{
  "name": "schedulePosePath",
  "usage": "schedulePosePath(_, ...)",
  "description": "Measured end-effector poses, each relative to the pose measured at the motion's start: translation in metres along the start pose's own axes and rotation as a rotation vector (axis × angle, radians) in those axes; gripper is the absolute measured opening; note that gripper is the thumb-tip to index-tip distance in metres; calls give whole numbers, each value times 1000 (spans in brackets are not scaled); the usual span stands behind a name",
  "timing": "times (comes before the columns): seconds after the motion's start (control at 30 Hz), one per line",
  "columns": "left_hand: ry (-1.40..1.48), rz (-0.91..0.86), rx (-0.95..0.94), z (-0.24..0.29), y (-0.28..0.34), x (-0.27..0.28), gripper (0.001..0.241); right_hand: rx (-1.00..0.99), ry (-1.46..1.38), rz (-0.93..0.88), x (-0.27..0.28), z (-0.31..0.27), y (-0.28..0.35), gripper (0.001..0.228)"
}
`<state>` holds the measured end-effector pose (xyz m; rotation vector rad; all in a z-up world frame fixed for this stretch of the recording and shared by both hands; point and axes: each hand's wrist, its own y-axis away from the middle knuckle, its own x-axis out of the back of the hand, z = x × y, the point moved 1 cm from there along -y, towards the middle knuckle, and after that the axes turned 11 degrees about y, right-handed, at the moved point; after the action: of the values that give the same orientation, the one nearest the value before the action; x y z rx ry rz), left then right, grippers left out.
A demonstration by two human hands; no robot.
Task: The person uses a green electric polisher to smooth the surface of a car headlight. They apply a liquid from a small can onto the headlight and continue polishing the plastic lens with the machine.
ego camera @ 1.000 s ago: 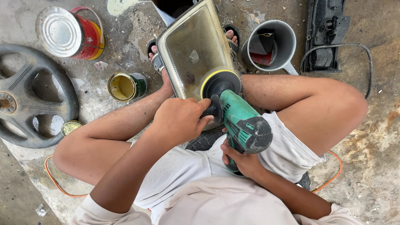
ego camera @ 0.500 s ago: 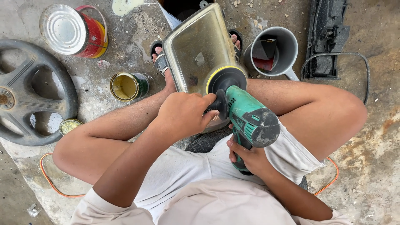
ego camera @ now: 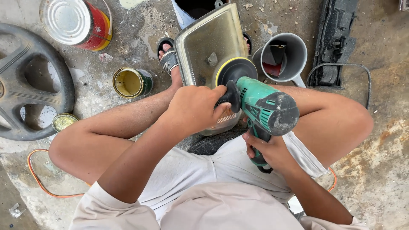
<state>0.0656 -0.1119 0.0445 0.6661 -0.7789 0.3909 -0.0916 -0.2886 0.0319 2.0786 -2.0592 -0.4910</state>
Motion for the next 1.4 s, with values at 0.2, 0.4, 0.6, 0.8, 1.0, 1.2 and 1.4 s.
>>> schedulePosePath(0.2, 62, 37, 9, -8, -6, 0, 43, -24, 30, -17, 18, 8, -10, 21)
schedulePosePath(0.4, 95, 87, 24, -11, -11, 5, 39, -49, 79, 3, 19, -22, -22, 23)
schedulePosePath(0.6, 157, 133, 31, -6, -5, 30, 38, -69, 166, -27, 29, -32, -40, 30)
schedulePosePath(0.8, 186, 195, 54, -16, -18, 16, 39, -97, 210, -60, 36, -47, -55, 23)
schedulePosePath(1.0, 157, 241, 82, -13, -12, 30, 39, -93, 244, -118, 47, -48, -68, 17)
schedulePosePath(1.2, 238, 232, 75, -13, -11, 41, 40, -147, 401, -82, 48, -69, -77, 24)
schedulePosePath(1.4, 279, 92, 208, -17, -29, 38, 46, -422, 740, 8, 39, -100, -85, 36)
